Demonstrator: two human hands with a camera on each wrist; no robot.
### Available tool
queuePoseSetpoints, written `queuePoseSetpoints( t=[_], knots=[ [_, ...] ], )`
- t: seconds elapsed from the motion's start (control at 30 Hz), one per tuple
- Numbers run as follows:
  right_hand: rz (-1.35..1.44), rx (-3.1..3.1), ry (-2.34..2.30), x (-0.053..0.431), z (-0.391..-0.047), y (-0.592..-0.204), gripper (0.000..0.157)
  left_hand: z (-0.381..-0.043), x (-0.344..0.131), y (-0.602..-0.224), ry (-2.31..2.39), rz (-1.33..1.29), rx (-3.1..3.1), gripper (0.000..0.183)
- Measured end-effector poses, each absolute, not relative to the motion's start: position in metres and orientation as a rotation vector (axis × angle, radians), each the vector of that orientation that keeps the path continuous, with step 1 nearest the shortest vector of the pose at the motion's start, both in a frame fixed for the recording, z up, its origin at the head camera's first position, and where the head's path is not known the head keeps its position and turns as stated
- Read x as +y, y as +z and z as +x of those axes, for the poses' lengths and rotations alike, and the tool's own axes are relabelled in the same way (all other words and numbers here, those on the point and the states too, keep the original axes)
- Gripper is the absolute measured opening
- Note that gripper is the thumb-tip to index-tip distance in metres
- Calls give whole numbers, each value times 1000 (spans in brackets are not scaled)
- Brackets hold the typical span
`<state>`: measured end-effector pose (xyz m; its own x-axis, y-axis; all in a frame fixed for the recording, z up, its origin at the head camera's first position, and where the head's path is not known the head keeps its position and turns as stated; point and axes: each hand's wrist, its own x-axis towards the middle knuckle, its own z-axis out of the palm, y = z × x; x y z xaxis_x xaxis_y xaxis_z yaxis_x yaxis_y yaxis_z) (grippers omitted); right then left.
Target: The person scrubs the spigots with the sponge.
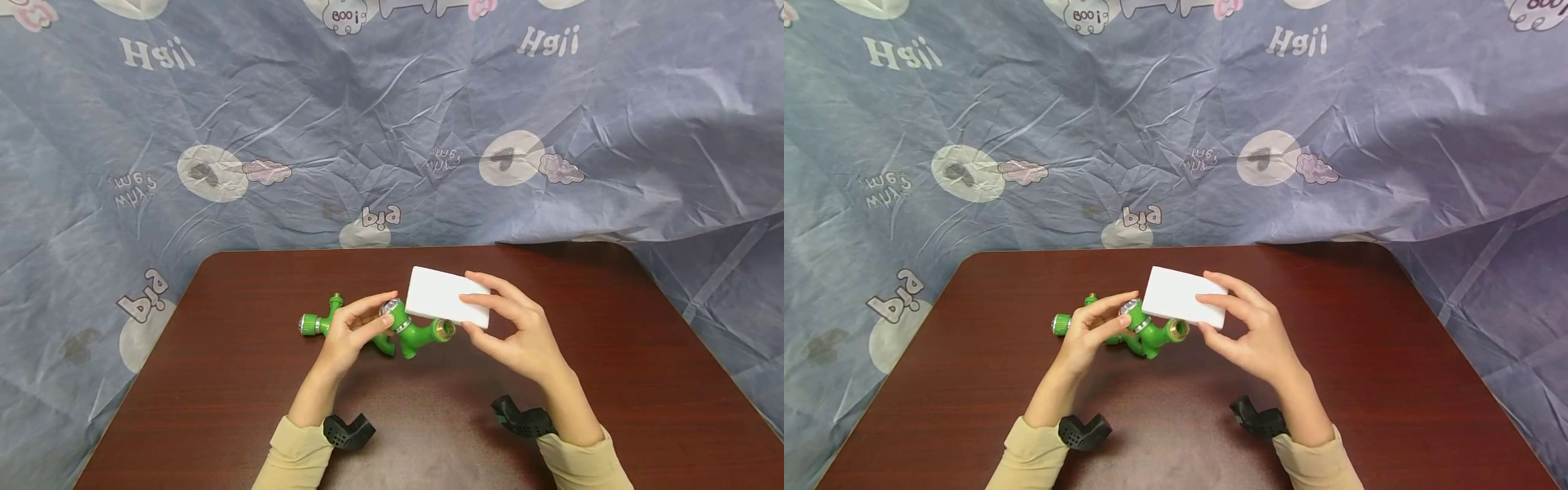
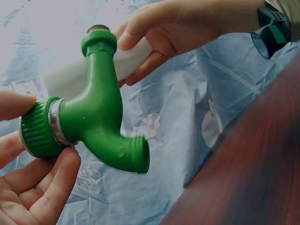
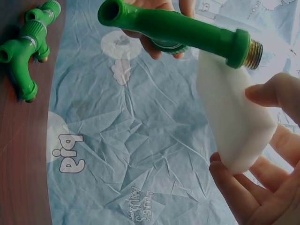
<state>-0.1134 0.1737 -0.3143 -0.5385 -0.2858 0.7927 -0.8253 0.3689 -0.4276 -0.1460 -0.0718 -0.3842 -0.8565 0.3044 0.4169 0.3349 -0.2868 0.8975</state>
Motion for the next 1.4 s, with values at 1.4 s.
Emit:
queuePoseSetpoints(
  t=[1.4],
  knots=[
    [1108,-2053,983,184,-137,-355,26,-145,-68,-382,-2403,-743,-1974,38]
  ],
)
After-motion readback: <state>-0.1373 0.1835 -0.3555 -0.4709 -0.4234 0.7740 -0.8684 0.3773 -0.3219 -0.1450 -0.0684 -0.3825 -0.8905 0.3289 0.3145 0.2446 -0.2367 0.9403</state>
